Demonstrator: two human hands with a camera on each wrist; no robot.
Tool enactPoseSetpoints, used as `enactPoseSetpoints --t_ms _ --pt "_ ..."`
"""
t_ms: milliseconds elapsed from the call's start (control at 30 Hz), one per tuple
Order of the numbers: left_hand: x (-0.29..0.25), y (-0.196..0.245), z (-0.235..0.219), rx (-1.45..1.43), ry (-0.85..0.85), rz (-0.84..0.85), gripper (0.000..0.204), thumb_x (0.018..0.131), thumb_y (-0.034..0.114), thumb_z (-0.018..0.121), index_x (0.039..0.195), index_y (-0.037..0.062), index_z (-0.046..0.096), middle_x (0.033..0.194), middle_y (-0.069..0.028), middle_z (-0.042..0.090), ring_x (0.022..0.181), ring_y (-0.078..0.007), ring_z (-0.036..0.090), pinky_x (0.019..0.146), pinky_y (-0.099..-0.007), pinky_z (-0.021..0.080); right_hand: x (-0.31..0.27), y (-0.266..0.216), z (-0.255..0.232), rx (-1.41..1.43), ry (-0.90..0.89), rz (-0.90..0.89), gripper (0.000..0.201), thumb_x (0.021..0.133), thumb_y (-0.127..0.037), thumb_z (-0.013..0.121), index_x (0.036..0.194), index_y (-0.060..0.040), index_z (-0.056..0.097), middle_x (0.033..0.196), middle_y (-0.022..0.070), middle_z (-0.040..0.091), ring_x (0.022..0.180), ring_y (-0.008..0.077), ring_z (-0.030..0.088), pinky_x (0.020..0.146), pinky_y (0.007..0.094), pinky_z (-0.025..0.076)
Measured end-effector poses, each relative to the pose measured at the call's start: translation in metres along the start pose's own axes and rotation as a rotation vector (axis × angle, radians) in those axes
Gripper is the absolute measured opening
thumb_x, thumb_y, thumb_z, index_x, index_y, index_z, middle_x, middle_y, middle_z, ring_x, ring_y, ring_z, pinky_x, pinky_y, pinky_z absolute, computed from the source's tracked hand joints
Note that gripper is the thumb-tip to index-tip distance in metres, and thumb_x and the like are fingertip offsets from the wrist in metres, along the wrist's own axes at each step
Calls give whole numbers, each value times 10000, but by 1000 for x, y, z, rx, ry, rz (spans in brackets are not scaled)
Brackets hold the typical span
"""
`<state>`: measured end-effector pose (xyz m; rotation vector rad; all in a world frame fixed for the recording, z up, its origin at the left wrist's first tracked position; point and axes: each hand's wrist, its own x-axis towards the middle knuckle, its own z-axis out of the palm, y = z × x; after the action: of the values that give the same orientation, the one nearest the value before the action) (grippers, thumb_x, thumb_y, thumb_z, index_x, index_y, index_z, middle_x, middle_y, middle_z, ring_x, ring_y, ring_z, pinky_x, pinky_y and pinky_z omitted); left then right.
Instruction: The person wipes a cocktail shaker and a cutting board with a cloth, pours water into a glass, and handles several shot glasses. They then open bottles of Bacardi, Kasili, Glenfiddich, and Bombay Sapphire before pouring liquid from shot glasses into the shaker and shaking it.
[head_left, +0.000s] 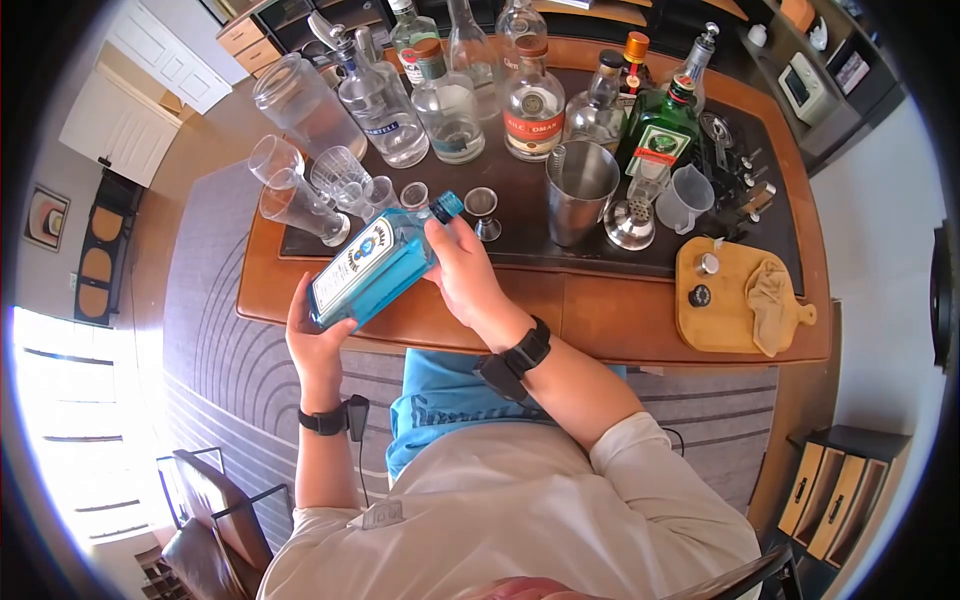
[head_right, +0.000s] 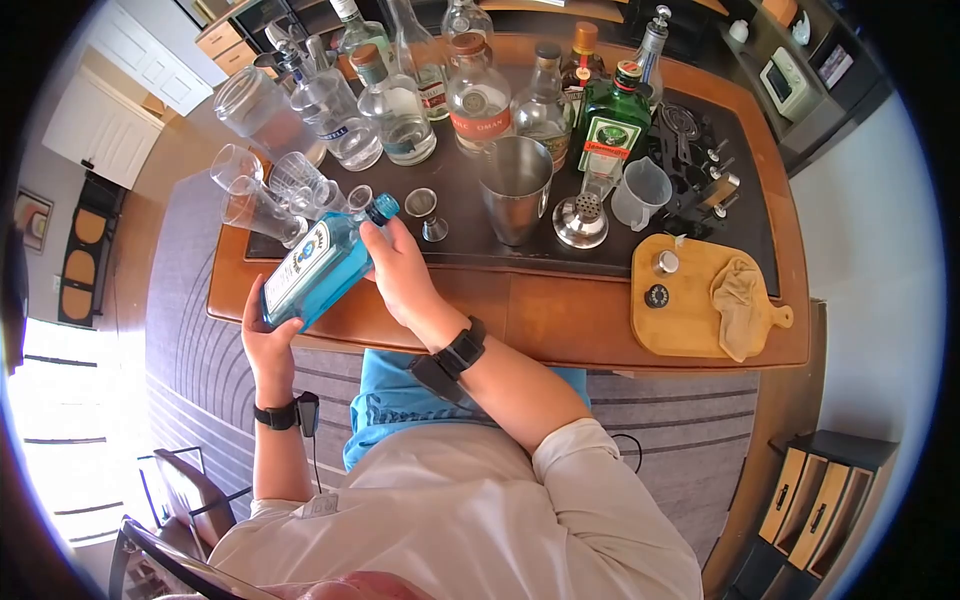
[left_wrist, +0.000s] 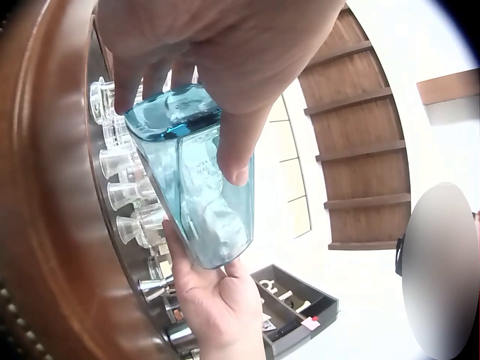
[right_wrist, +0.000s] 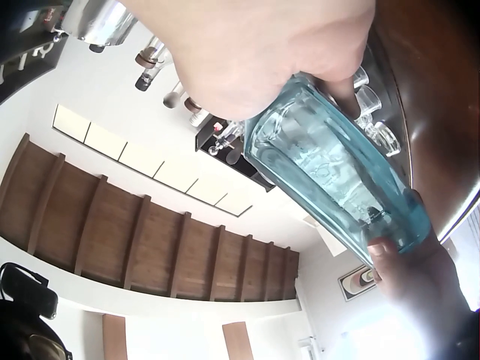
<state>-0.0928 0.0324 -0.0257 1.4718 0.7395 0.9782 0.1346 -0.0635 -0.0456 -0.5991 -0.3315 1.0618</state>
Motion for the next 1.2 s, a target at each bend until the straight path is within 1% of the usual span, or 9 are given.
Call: enactPoseSetpoints --t_ms 33,133,233,400,467,700,767,1200 --pt "1 1 0 5 -3 7 994 679 -39 904 1567 -59 456 1469 -160 607 1342 -274 610 1145 -405 498 0 -1 1 15 -6 -3 365 1136 -366 565 1390 -105 554 1280 18 675 1167 127 663 1018 405 565" --pt "0 8 5 14 0 7 988 686 -50 896 1569 -61 453 1471 -165 607 1337 -275 616 1142 -404 505 2 2 -3 27 10 3 371 1135 -366 567 1396 -103 547 1311 30 673 1181 136 665 1033 413 563" --pt "2 9 6 19 4 2 985 691 -57 892 1571 -62 450 1459 -170 616 1326 -273 625 1135 -400 512 2 3 -5 62 -19 -9 378 1134 -366 571 1403 -102 538 1314 32 670 1189 142 664 1041 428 561" --pt "2 10 8 25 5 4 982 698 -63 889 1574 -63 445 1433 -174 635 1306 -275 640 1128 -399 518 4 2 -5 96 -18 -9 371 1133 -358 576 1402 -106 531 1312 36 669 1192 150 666 1049 438 557" --pt "2 12 10 71 21 13 1003 693 39 920 1576 -59 455 1421 -173 646 1317 -271 631 1145 -385 491 4 2 -4 108 -19 -10 362 1134 -353 575 1397 -108 531 1309 37 669 1190 151 667 1050 439 555" --pt "4 18 11 84 16 8 995 697 53 927 1570 -60 463 1418 -169 649 1312 -267 633 1147 -387 489 3 0 -3 132 -31 -12 322 1141 -334 563 1369 -108 536 1304 43 669 1194 153 662 1044 436 554" --pt "6 17 8 55 1 29 978 710 -53 904 1575 -60 449 1401 -174 659 1276 -268 657 1091 -393 543 4 0 -3 137 -28 -12 321 1141 -332 563 1369 -108 535 1303 43 669 1195 154 662 1045 436 553" --pt "10 23 11 77 -7 29 963 713 -51 908 1563 -69 457 1402 -176 657 1290 -271 645 1100 -398 538 5 2 -5 165 -14 -2 317 1152 -324 535 1384 -109 534 1323 51 672 1202 164 666 1044 434 557"
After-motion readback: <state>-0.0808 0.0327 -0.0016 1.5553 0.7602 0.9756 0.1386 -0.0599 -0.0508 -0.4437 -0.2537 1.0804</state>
